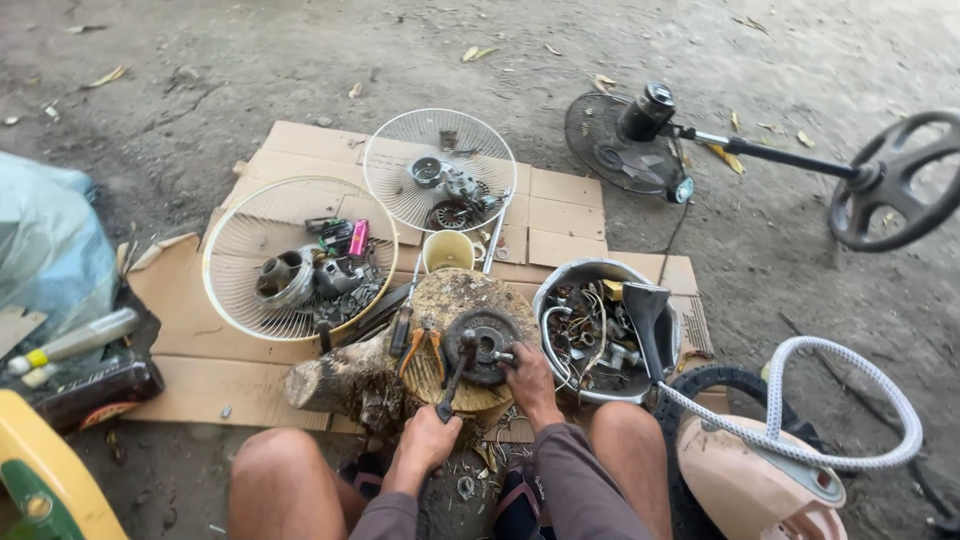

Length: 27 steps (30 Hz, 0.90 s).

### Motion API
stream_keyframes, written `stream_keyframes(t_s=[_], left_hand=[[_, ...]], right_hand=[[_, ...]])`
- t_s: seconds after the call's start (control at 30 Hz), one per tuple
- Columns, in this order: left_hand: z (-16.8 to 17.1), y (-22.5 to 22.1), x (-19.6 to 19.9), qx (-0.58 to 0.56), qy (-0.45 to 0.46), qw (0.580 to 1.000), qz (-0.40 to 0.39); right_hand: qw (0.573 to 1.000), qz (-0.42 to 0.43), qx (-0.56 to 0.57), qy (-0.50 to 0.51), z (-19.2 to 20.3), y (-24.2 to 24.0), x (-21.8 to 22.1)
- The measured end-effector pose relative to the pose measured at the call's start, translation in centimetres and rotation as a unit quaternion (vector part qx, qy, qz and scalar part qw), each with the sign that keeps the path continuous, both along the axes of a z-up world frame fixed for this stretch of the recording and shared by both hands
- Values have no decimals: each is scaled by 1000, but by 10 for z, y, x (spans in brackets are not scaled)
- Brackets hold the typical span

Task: Disassembling a metal motor assembly using a hammer and a screwdriver on a wooden block

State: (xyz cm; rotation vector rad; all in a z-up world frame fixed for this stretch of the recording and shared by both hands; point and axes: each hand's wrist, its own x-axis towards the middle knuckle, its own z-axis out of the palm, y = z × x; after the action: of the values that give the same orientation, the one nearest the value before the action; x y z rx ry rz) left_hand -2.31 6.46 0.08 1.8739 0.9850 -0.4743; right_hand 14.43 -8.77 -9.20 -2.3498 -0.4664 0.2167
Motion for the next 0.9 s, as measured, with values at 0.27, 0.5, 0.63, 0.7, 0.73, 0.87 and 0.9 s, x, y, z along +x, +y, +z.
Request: stream_keyframes(t_s=[0.27, 0.5, 0.63, 0.7, 0.73, 0.87, 0.9], left_hand=[[4, 4, 2, -13, 16, 1000, -10], [-42, -1, 10, -23, 11, 1000, -11], [-42, -1, 11, -13, 16, 1000, -22], [-44, -2, 9, -10, 4, 1000, -4], [-39, -1, 8, -10, 7, 1000, -4], [-40, -3, 4, 1, 3, 1000, -9], [-45, -2, 7, 9, -6, 1000, -2]], right_hand=[[987, 58, -39, -144, -3, -8, -24], [993, 64, -92, -43, 3, -9, -24], [993, 46, -63, -93, -21, -14, -18], [999, -17, -14, -31, -30, -17, -23], [999, -16, -14, -28, -31, -14, -21], [997, -18, -17, -68, -35, -11, -19], [998, -16, -13, -65, -35, -10, -16]])
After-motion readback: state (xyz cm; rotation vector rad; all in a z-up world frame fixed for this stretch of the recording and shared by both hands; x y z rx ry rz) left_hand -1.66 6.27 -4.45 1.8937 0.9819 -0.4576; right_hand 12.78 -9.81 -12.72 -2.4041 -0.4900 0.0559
